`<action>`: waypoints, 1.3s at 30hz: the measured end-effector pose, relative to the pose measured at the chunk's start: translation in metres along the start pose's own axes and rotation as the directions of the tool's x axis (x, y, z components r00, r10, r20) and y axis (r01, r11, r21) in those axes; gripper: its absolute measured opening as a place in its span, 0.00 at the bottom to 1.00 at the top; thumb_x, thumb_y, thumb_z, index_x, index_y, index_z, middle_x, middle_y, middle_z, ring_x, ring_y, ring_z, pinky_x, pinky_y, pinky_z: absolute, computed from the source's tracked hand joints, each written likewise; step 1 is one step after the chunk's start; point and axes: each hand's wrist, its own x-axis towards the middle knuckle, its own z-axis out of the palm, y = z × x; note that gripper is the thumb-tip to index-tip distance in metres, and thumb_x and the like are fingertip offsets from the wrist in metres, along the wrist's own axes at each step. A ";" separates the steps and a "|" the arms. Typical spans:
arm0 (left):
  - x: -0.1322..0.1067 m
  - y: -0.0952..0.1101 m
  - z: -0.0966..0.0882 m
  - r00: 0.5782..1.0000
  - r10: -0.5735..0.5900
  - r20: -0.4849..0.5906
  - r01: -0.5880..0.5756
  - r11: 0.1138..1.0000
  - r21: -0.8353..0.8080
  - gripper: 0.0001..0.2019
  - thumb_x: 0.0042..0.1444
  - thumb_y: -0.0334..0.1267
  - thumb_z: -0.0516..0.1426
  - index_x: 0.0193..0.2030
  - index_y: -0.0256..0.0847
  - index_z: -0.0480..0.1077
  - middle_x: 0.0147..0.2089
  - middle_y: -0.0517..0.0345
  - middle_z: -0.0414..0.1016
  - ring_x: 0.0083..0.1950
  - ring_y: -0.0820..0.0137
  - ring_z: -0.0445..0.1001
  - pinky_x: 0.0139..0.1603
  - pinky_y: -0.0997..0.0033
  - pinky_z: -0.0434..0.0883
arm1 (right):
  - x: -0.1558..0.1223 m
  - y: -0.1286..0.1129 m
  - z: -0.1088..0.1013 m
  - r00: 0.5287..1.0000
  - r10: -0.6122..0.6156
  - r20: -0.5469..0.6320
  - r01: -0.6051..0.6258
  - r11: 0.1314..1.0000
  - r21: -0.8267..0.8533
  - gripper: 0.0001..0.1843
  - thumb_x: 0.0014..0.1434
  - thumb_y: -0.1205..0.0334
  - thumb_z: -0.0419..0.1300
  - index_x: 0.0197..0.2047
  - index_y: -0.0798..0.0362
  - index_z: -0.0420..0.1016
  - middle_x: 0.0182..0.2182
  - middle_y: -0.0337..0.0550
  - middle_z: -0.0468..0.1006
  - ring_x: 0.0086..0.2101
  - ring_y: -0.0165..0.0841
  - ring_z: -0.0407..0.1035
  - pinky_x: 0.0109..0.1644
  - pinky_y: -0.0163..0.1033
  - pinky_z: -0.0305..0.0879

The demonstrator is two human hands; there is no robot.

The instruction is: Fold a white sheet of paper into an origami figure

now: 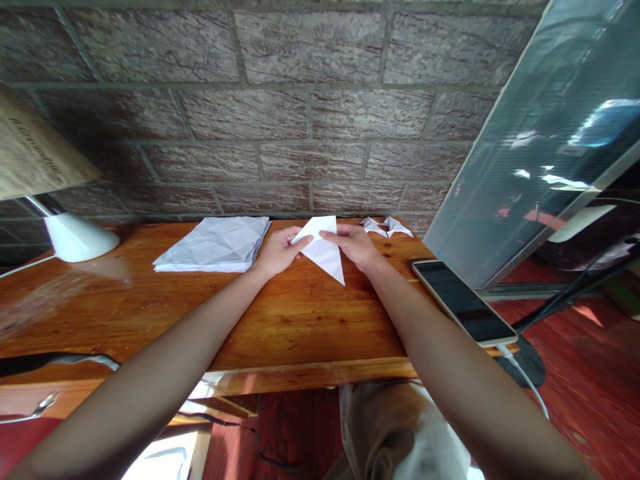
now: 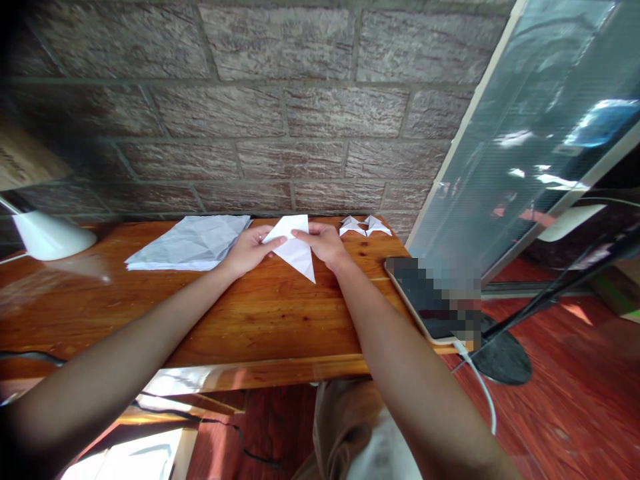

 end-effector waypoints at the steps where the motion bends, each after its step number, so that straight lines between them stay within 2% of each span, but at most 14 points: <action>1: 0.000 0.000 0.000 1.000 -0.007 0.005 0.007 1.000 0.004 0.25 0.50 0.59 0.64 0.40 0.36 0.76 0.32 0.58 0.76 0.28 0.73 0.69 0.29 0.74 0.66 | -0.001 0.000 0.000 1.000 0.004 0.003 -0.004 1.000 -0.002 0.23 0.36 0.53 0.79 0.35 0.55 0.84 0.31 0.43 0.85 0.30 0.34 0.76 0.39 0.41 0.72; 6: -0.002 0.000 0.002 0.994 -0.040 0.097 0.041 0.999 -0.005 0.26 0.47 0.58 0.67 0.40 0.35 0.78 0.36 0.56 0.80 0.34 0.69 0.73 0.35 0.72 0.68 | -0.005 -0.001 0.003 0.999 0.011 0.035 -0.009 0.999 -0.040 0.22 0.37 0.51 0.78 0.34 0.54 0.83 0.28 0.39 0.84 0.26 0.31 0.72 0.32 0.36 0.69; 10: -0.002 -0.002 0.001 0.996 -0.024 0.089 0.019 0.999 0.051 0.26 0.50 0.60 0.64 0.35 0.34 0.78 0.33 0.56 0.80 0.32 0.69 0.72 0.34 0.72 0.66 | -0.006 -0.001 0.003 0.998 0.006 0.069 -0.002 0.998 -0.057 0.22 0.38 0.50 0.77 0.35 0.54 0.84 0.28 0.38 0.83 0.26 0.29 0.72 0.30 0.34 0.66; 15: -0.002 -0.001 -0.001 0.995 0.021 0.101 -0.030 0.996 0.089 0.26 0.54 0.61 0.61 0.35 0.35 0.77 0.32 0.57 0.79 0.33 0.69 0.72 0.33 0.73 0.65 | -0.008 -0.003 0.004 0.993 0.050 0.106 -0.044 0.998 -0.054 0.24 0.37 0.51 0.78 0.37 0.54 0.85 0.29 0.40 0.84 0.28 0.31 0.73 0.32 0.35 0.68; 20: -0.001 0.001 0.002 0.997 0.010 0.076 -0.016 0.997 0.071 0.26 0.53 0.61 0.61 0.33 0.35 0.75 0.31 0.57 0.77 0.30 0.71 0.70 0.31 0.73 0.65 | -0.009 -0.005 0.007 0.997 0.052 0.050 -0.053 0.999 0.011 0.23 0.36 0.52 0.78 0.36 0.54 0.85 0.30 0.41 0.85 0.27 0.31 0.73 0.32 0.36 0.70; 26: 0.001 -0.002 0.003 0.992 -0.041 0.120 0.045 0.998 -0.038 0.25 0.52 0.61 0.62 0.37 0.36 0.74 0.28 0.56 0.77 0.27 0.72 0.73 0.29 0.73 0.68 | -0.006 -0.006 0.005 0.997 0.050 -0.052 -0.048 0.998 0.037 0.23 0.33 0.52 0.79 0.33 0.54 0.84 0.29 0.41 0.85 0.25 0.30 0.73 0.30 0.35 0.69; 31: 0.001 0.000 0.001 0.997 -0.007 0.076 0.010 0.999 -0.037 0.26 0.55 0.63 0.59 0.34 0.37 0.74 0.28 0.56 0.77 0.27 0.72 0.73 0.29 0.73 0.68 | -0.007 -0.007 0.005 0.999 0.039 -0.023 -0.038 0.999 0.017 0.24 0.34 0.51 0.79 0.34 0.55 0.84 0.31 0.43 0.85 0.27 0.31 0.74 0.34 0.36 0.70; 34: 0.001 0.002 0.001 0.998 -0.025 0.063 0.028 0.998 -0.056 0.27 0.54 0.65 0.59 0.32 0.37 0.73 0.26 0.57 0.76 0.27 0.72 0.72 0.29 0.72 0.68 | -0.007 -0.007 0.006 0.999 0.040 -0.020 -0.039 0.999 0.019 0.24 0.35 0.50 0.79 0.33 0.54 0.84 0.31 0.43 0.85 0.28 0.33 0.76 0.34 0.38 0.71; 39: 0.002 0.000 0.004 0.989 -0.110 0.099 0.121 0.987 -0.110 0.29 0.52 0.67 0.58 0.34 0.37 0.73 0.30 0.51 0.80 0.29 0.69 0.76 0.30 0.71 0.70 | -0.004 -0.008 0.003 0.989 0.019 -0.144 -0.010 0.998 0.057 0.23 0.35 0.49 0.79 0.33 0.53 0.83 0.32 0.42 0.85 0.28 0.34 0.76 0.33 0.39 0.71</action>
